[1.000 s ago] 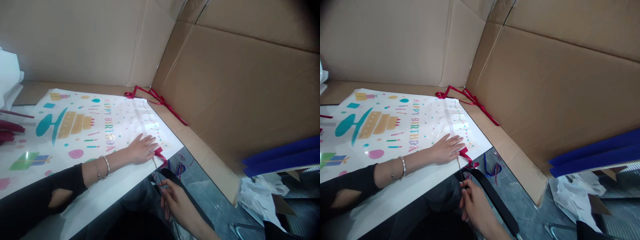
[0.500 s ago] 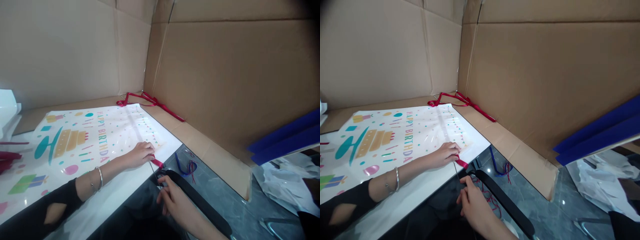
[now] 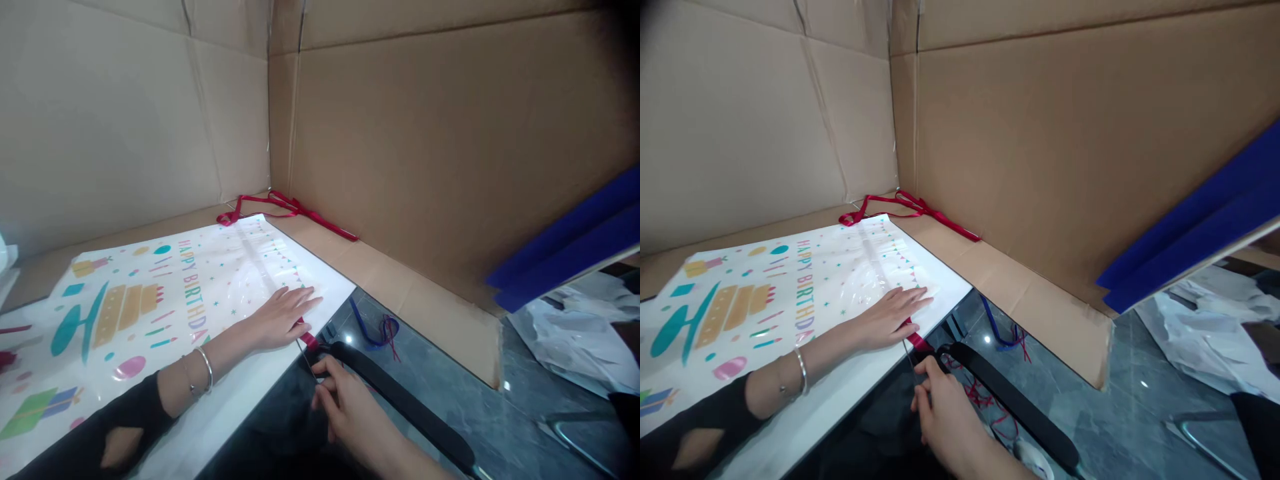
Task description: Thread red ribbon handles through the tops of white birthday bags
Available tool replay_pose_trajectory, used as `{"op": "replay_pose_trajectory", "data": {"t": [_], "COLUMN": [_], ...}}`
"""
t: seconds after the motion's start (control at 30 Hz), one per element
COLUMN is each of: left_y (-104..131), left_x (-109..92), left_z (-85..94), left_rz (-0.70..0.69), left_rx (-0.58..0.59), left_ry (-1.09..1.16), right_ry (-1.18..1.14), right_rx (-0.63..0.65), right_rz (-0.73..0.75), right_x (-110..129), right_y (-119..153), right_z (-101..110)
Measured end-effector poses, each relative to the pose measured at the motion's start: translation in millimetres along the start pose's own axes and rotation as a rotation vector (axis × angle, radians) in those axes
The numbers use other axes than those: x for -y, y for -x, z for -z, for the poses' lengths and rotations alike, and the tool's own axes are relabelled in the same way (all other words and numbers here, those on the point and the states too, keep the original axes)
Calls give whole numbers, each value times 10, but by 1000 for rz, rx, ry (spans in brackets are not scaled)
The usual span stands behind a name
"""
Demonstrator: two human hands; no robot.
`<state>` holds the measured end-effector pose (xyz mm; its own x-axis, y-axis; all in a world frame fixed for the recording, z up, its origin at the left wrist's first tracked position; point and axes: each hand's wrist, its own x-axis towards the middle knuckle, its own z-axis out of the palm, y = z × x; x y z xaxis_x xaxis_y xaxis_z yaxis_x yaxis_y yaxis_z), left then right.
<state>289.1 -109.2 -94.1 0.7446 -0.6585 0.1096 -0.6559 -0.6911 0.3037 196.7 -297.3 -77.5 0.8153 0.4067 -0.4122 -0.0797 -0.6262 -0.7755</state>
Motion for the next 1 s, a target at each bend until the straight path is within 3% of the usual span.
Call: {"op": "replay_pose_trajectory", "data": {"t": [0.2, 0.5, 0.57, 0.77, 0.83, 0.93, 1.0], "left_y": [-26, -35, -36, -39, -37, -27, -18], "left_x": [5, -32, -30, -34, -40, -41, -36], "left_z": [15, 24, 12, -11, -12, -20, -30], "left_rz": [63, 113, 114, 112, 108, 108, 106], "left_rx": [82, 54, 50, 51, 45, 28, 10], "left_ry": [26, 42, 35, 8, 5, 5, 5], "right_ry": [330, 126, 60, -6, -9, 13, -24], "right_rx": [-87, -84, -39, 256, 211, 41, 45], "right_rz": [70, 29, 25, -71, -46, 56, 73], "right_x": [143, 261, 170, -150, -92, 66, 100], "right_y": [24, -196, -133, 223, 135, -90, -122], "right_z": [101, 103, 118, 198, 178, 131, 139]}}
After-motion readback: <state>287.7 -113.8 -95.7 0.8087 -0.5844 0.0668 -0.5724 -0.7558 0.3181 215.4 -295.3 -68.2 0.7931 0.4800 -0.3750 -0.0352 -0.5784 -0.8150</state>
